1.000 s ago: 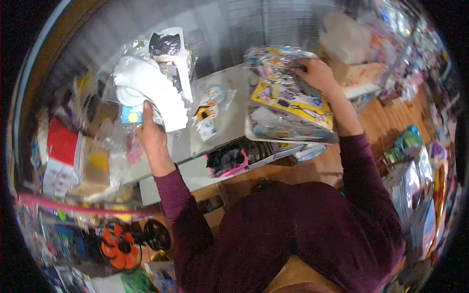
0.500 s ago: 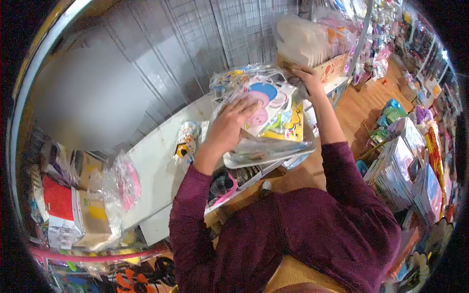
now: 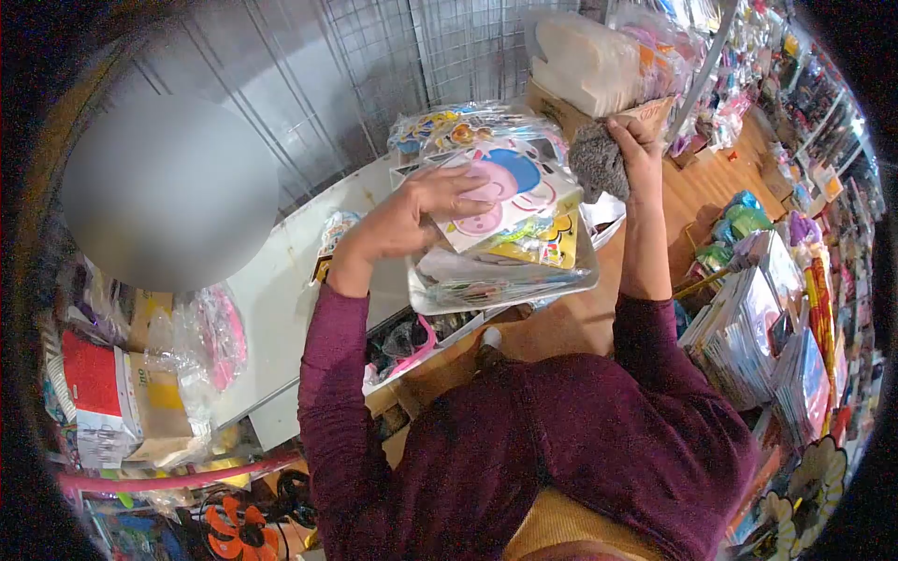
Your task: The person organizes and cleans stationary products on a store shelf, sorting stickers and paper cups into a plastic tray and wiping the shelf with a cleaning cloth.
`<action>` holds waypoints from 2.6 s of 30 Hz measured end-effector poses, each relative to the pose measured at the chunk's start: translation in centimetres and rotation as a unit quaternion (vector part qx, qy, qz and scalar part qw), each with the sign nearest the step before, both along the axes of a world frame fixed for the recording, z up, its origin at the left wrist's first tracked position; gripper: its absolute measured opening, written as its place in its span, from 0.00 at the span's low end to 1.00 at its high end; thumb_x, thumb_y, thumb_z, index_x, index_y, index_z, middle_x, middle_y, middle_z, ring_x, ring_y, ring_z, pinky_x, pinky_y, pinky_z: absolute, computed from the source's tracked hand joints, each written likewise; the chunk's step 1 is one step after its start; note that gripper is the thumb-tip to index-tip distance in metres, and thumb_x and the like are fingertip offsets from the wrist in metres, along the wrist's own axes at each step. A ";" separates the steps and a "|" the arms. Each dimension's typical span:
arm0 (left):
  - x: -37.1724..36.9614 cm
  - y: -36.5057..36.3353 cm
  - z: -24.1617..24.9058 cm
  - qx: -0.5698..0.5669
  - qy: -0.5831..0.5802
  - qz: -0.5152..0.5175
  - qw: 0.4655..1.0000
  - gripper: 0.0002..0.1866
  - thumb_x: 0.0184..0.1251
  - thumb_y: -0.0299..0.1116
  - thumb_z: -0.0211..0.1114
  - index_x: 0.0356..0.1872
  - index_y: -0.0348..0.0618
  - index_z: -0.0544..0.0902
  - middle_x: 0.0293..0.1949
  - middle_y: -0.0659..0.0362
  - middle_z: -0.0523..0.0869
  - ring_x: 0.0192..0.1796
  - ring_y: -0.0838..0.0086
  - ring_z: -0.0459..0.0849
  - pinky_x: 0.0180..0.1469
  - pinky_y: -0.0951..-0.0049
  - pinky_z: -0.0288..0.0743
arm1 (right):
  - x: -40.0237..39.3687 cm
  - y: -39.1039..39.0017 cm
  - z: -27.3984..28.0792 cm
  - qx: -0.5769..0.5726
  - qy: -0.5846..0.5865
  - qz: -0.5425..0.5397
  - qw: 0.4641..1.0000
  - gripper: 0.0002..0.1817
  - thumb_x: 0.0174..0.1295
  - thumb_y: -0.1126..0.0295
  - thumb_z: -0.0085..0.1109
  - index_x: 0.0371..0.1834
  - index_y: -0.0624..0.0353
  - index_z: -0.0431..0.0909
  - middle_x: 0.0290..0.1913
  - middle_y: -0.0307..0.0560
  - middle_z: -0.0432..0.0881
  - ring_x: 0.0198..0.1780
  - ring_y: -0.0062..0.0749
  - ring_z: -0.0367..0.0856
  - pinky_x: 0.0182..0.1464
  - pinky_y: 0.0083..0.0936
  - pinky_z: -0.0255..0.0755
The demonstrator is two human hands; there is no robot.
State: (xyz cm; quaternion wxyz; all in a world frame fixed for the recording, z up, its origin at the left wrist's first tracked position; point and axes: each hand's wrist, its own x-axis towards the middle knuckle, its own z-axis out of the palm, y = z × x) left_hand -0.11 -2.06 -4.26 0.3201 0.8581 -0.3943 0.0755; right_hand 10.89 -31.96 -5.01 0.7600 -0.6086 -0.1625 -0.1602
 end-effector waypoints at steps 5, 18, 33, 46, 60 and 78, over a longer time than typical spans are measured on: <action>1.4 -0.6 0.6 -0.014 0.048 -0.069 0.996 0.35 0.26 0.19 0.63 0.47 0.57 0.81 0.61 0.59 0.69 0.66 0.60 0.59 0.67 0.60 0.47 | -2.6 0.4 0.4 -0.070 -0.020 -0.046 0.996 0.06 0.56 0.71 0.58 0.28 0.64 0.79 0.25 0.34 0.76 0.27 0.15 0.69 0.31 0.14 0.62; -8.4 9.5 -2.1 -0.099 -0.008 0.310 0.946 0.34 0.46 0.33 0.68 0.59 0.42 0.67 0.60 0.49 0.68 0.63 0.60 0.64 0.63 0.62 0.57 | -4.5 8.6 0.7 -0.507 -0.345 0.071 0.787 0.20 0.51 0.69 0.57 0.50 0.61 0.73 0.51 0.55 0.73 0.52 0.51 0.69 0.56 0.38 0.62; -9.8 10.0 -8.6 0.015 0.094 0.667 0.739 0.25 0.35 0.42 0.74 0.32 0.33 0.76 0.27 0.47 0.82 0.31 0.59 0.81 0.37 0.65 0.72 | -4.3 4.3 0.7 -0.309 -0.274 -0.135 0.901 0.10 0.49 0.69 0.64 0.31 0.63 0.79 0.27 0.45 0.79 0.29 0.33 0.75 0.34 0.26 0.69; -8.1 7.3 5.6 -0.443 0.030 0.290 0.848 0.24 0.48 0.17 0.60 0.51 0.27 0.69 0.43 0.54 0.78 0.44 0.71 0.78 0.49 0.75 0.70 | -10.0 -3.5 -3.6 0.008 -0.026 -0.140 0.990 0.07 0.57 0.71 0.57 0.30 0.65 0.77 0.24 0.34 0.75 0.23 0.12 0.67 0.25 0.12 0.60; 3.0 1.9 2.9 -0.051 -0.019 0.237 0.970 0.27 0.43 0.36 0.71 0.48 0.40 0.75 0.47 0.50 0.76 0.52 0.63 0.74 0.53 0.70 0.68 | -12.0 -5.0 -5.3 -0.052 0.016 -0.130 0.990 0.08 0.57 0.70 0.57 0.31 0.66 0.77 0.22 0.34 0.74 0.19 0.13 0.66 0.20 0.13 0.58; -5.9 -0.9 -9.0 -0.547 0.265 0.292 0.738 0.25 0.66 0.33 0.50 0.61 0.29 0.60 0.58 0.49 0.69 0.58 0.67 0.69 0.59 0.71 0.62 | -13.8 -3.8 -10.6 -0.206 0.092 0.143 0.964 0.29 0.55 0.63 0.56 0.55 0.73 0.63 0.46 0.54 0.76 0.48 0.32 0.73 0.51 0.27 0.65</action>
